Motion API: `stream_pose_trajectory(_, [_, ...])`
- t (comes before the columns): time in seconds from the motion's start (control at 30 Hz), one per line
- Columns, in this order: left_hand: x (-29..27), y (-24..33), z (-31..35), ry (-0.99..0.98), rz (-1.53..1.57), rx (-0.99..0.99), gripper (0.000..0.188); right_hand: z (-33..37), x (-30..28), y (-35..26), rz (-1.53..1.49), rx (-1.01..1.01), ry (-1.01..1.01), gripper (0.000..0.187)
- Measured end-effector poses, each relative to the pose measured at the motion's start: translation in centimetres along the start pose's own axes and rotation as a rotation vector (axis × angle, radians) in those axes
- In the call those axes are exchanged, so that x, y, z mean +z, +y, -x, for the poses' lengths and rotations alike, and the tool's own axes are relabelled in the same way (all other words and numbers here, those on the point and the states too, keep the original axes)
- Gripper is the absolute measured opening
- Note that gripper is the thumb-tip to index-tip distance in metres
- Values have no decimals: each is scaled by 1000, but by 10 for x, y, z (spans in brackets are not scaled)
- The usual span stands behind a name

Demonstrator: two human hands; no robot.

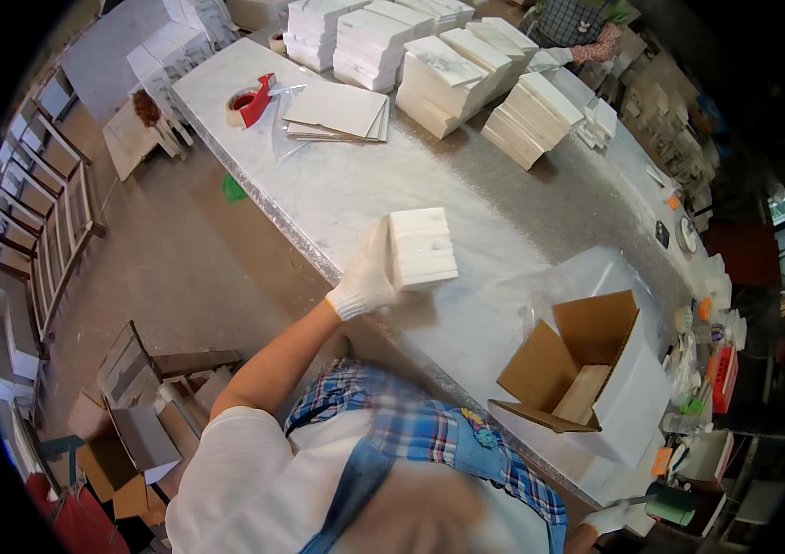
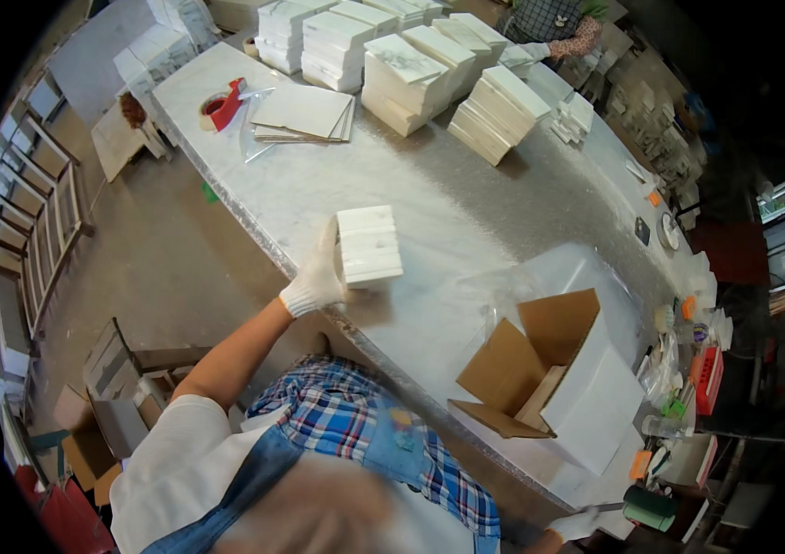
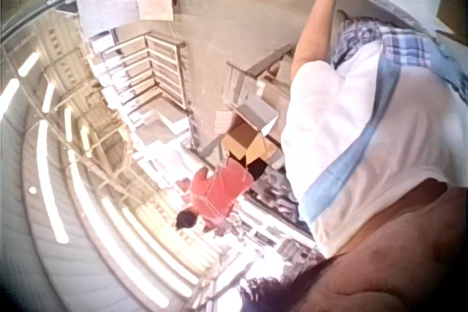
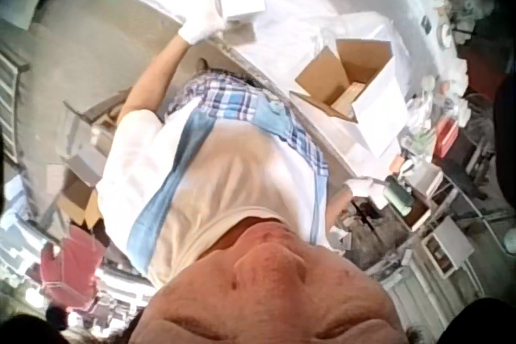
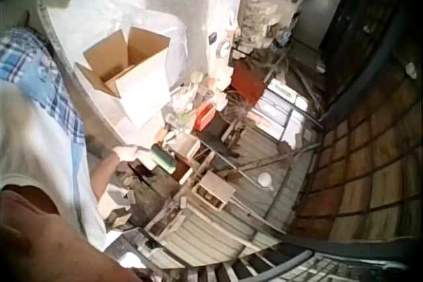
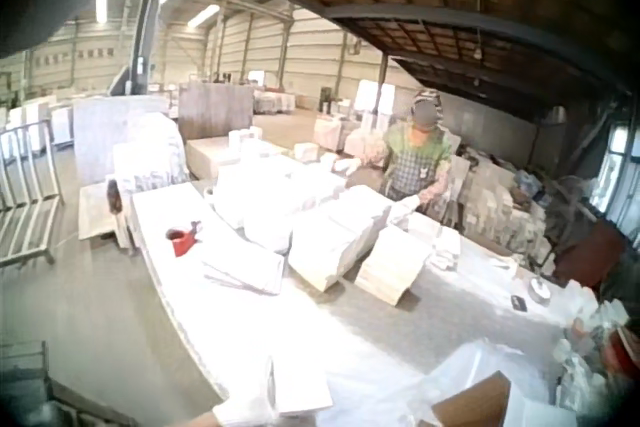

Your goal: The person wraps rectangular white tiles in plastic wrap at a workbench. They pick up tiles, wrap them, and place them into a cardboard box. Another person is visible in the background working at a separate station.

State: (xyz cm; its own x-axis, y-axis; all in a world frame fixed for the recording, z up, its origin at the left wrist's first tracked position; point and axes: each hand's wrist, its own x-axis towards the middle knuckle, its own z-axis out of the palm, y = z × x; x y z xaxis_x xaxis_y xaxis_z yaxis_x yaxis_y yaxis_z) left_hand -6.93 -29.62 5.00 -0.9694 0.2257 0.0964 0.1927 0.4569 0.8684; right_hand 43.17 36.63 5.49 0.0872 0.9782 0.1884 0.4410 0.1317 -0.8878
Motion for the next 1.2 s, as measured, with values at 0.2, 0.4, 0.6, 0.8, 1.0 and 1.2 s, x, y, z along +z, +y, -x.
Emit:
stream_pose_trajectory(0.2, [-43, 8, -23, -140, -66, 114, 108, 174, 59, -322, -341, -518, -24, 33])
stream_pose_trajectory(0.4, [-56, 0, -53, -289, 52, 266, 101, 354, 116, -404, -2, -880, -618, 27])
stream_pose_trajectory(0.6, [-66, 8, -62, -359, 25, 264, 98, 467, 215, -417, 149, -1047, -1328, 18])
stream_pose_trajectory(0.8, [-69, 4, -68, -362, -11, 308, 103, 483, 287, -422, 155, -1183, -1378, 22])
stream_pose_trajectory(1.0, [-71, 9, -69, -478, -36, 171, 105, 487, 312, -412, 32, -1037, -1568, 28])
stream_pose_trajectory(1.2, [-73, 19, -68, -509, -13, 81, 101, 484, 315, -409, 126, -1322, -1436, 28])
